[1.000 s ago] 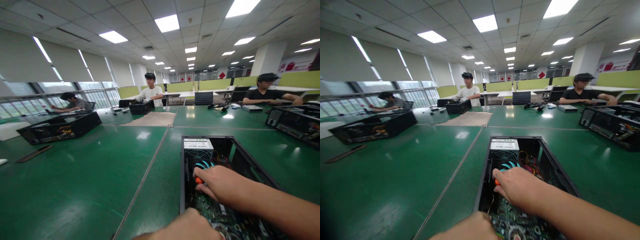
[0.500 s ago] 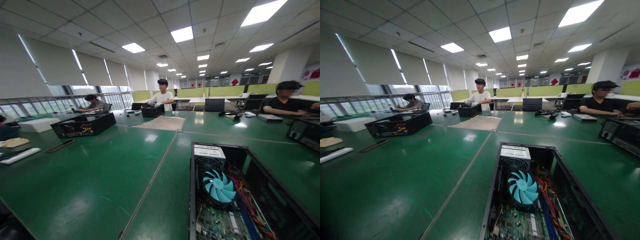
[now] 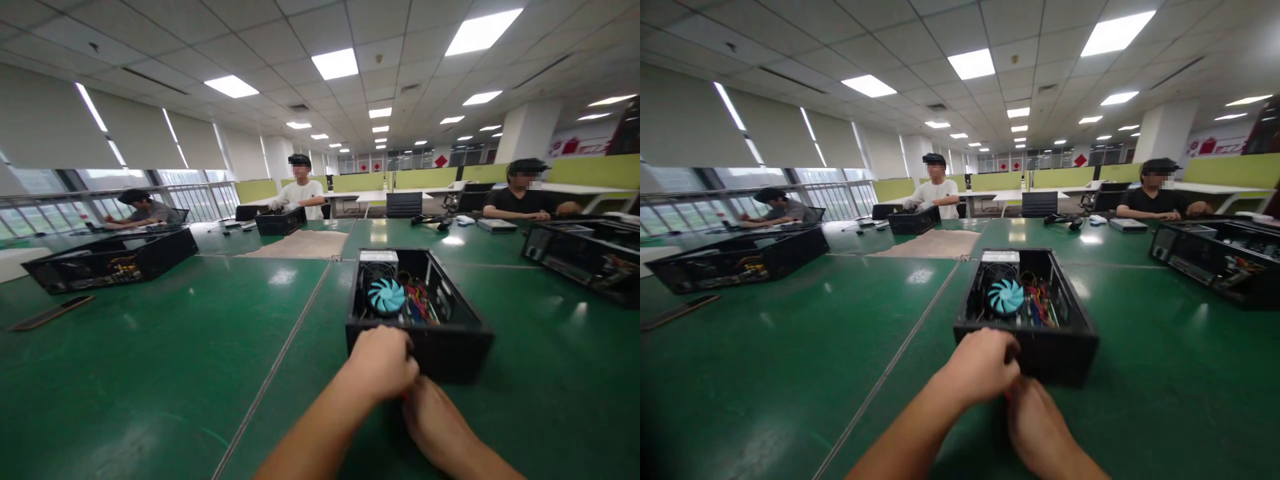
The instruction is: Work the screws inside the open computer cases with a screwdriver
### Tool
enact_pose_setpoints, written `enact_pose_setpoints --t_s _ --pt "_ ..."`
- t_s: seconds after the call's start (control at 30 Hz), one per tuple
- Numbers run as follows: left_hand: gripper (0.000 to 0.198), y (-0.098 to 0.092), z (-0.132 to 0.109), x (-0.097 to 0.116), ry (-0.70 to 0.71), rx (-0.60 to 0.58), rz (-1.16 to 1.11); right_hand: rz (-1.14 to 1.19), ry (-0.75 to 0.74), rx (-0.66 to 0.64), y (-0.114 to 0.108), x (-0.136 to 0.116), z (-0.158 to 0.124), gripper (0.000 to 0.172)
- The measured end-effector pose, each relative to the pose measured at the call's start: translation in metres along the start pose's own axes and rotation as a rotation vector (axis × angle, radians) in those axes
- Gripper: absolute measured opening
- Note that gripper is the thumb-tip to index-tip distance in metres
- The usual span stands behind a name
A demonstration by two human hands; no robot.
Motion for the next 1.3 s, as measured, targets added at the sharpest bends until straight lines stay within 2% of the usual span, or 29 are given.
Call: enact_pose_setpoints --t_s 0.07,0.13,0.3,0.43,0.53,0.97,1.07,1.23,1.3 --pt "0.030 0.000 0.025 -0.019 -0.055 0.090 0.013 -0.063 0.018 0.046 -0.001 0.008 0.015 0.045" --pt "0.033 0.008 0.038 -0.035 -0.058 0.131 0.015 -0.116 0.045 0.071 -0.003 0.017 0.019 0.051" --pt "0.024 0.022 0.037 -0.063 -0.025 0.164 -0.001 -0.178 0.086 0.088 -0.003 0.023 0.003 0.044" --pt "0.022 0.034 0.037 -0.062 0.037 0.080 0.019 -0.161 0.089 0.056 0.001 0.022 0.001 0.043" --pt "0.022 0.040 0.039 -0.060 0.032 0.050 0.046 -0.137 0.096 0.044 0.000 0.023 0.003 0.045" --pt "0.021 0.041 0.039 -0.060 0.020 0.042 0.068 -0.066 0.106 0.003 -0.004 0.026 0.004 0.043" --pt "0.023 0.022 0.049 -0.054 0.000 0.091 0.103 -0.057 0.106 0.008 -0.007 0.025 0.004 0.044" --pt "0.035 -0.068 0.103 -0.035 0.004 0.334 0.257 -0.042 0.114 -0.005 -0.012 0.021 0.004 0.049" --pt "0.040 -0.092 0.129 -0.031 0.005 0.343 0.321 -0.037 0.124 -0.022 -0.012 0.021 0.005 0.044"
Point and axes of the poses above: each hand's wrist, its own z-axis towards the middle knuckle, its own y-axis out of the palm, x = y × z, the point moved 9 cm from there along z, towards the middle knuckle, and after that the axes turned 3 degrees about -x, right-handed, at the moved point
